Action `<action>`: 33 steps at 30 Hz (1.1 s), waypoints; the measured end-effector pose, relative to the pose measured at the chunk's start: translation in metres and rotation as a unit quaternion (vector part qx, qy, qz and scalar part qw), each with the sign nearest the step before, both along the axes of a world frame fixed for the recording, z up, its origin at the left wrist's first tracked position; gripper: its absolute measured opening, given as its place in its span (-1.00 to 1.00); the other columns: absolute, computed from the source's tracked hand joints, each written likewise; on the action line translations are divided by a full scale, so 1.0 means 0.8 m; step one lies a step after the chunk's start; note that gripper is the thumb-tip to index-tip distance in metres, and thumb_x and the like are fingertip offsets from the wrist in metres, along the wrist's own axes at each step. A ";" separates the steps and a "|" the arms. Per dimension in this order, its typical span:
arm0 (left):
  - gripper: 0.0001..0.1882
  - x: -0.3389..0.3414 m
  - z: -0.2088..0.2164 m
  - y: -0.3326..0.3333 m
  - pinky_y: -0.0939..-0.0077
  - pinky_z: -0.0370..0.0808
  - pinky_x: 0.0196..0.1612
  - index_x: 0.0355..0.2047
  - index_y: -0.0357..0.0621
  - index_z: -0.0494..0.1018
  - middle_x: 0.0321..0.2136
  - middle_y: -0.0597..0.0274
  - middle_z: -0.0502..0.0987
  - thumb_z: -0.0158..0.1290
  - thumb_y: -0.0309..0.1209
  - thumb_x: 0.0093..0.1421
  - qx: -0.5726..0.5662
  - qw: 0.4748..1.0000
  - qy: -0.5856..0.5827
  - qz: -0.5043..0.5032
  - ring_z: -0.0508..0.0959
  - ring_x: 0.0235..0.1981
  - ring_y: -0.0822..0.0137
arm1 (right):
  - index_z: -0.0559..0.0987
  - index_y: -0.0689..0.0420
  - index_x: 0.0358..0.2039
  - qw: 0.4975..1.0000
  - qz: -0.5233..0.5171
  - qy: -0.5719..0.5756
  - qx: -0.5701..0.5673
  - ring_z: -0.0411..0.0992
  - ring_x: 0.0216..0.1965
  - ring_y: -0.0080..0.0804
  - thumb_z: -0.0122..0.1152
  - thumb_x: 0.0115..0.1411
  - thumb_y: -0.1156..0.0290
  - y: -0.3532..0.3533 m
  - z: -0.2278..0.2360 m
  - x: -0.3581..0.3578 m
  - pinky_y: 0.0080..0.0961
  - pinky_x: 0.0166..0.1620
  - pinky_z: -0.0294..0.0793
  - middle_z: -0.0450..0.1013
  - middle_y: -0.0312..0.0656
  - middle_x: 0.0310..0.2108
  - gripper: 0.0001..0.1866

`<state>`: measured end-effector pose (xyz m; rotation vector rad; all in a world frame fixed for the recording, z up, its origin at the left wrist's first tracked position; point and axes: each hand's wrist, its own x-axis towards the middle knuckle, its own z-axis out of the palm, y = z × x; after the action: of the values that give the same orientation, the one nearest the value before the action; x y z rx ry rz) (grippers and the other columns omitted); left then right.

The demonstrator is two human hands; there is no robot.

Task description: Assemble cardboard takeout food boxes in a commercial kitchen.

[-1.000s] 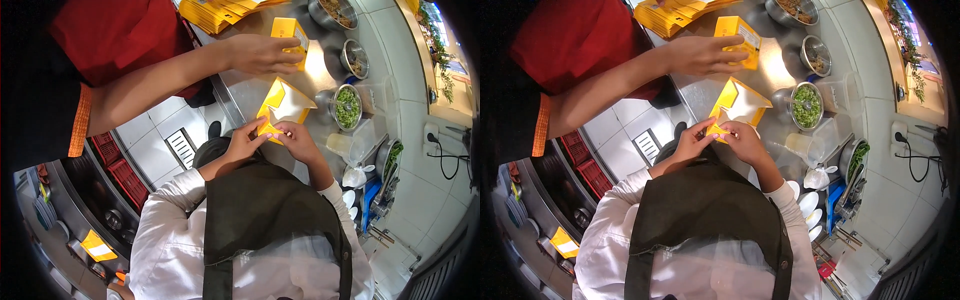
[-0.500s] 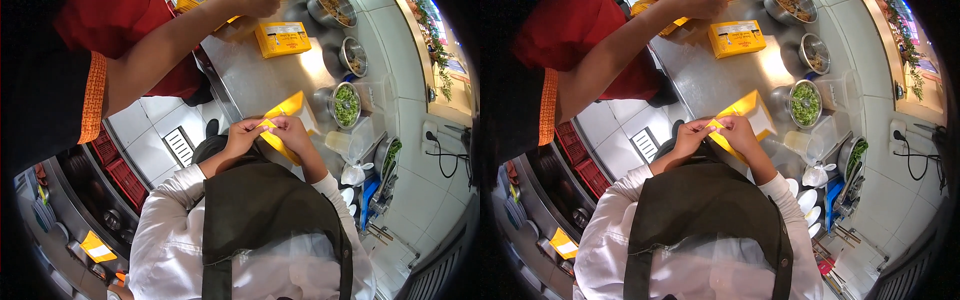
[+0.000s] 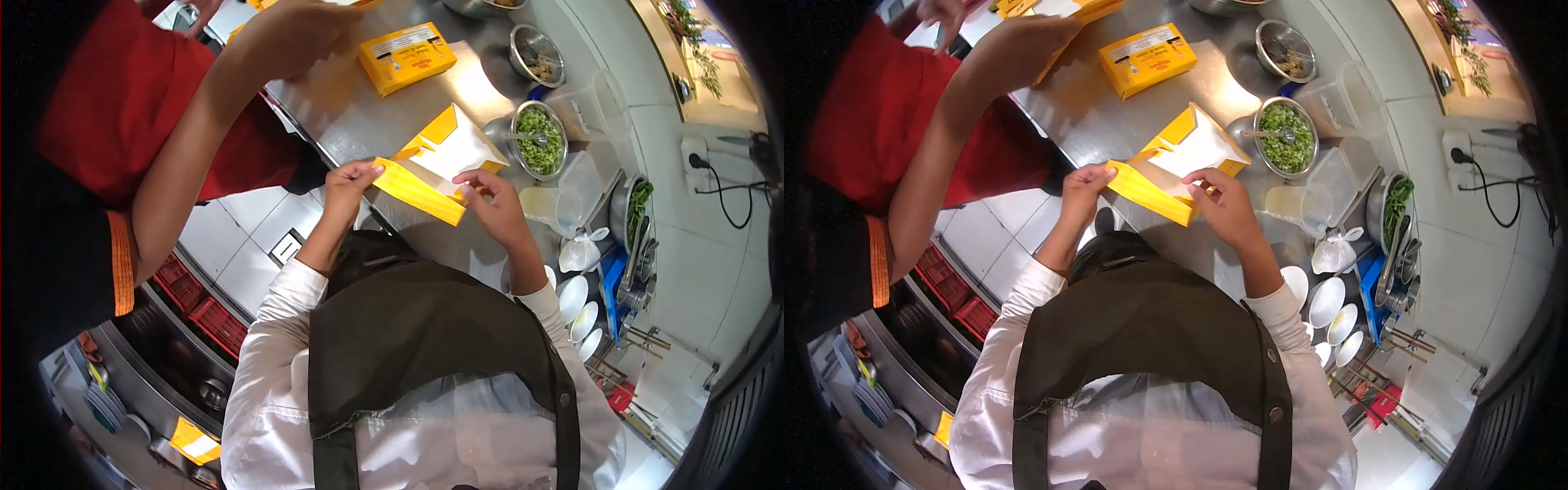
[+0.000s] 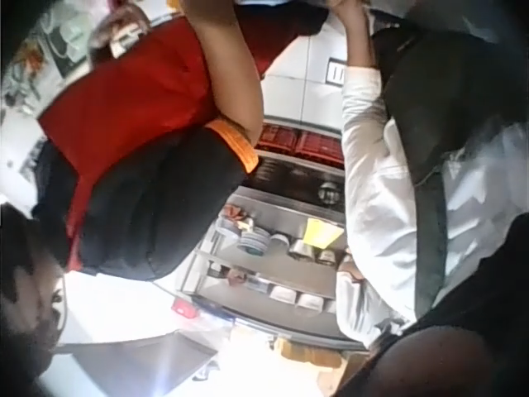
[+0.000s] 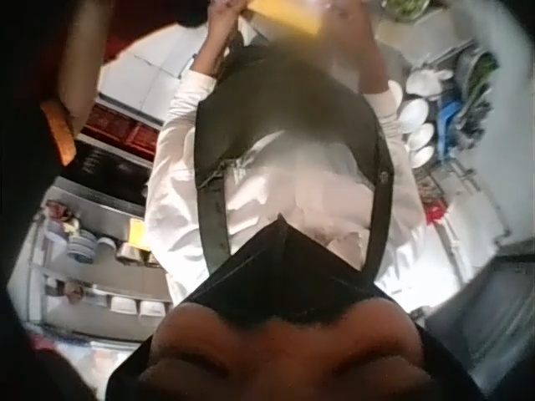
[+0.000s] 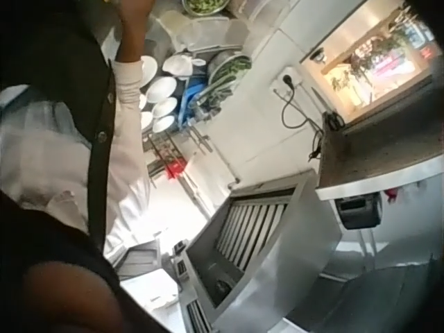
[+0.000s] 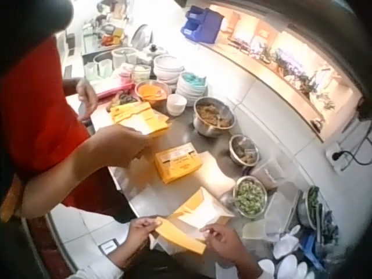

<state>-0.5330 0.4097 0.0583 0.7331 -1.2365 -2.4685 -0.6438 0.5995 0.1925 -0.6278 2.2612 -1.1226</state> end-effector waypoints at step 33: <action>-0.38 0.014 0.130 0.028 0.10 0.03 0.16 0.12 -0.26 0.05 0.11 -0.08 0.13 -0.01 -0.58 0.05 -0.596 0.786 0.123 -0.107 0.21 0.11 0.02 | 0.50 0.27 -0.55 0.972 -0.005 -0.163 -0.170 0.24 -0.62 -0.75 0.18 0.02 0.44 -0.042 0.008 0.035 -0.74 -0.55 0.20 0.35 -0.37 -0.69 -0.85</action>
<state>-0.5217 0.4322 0.1622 -0.0990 -2.3632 -1.2785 -0.6156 0.5657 0.1990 -0.5154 1.8130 -1.5142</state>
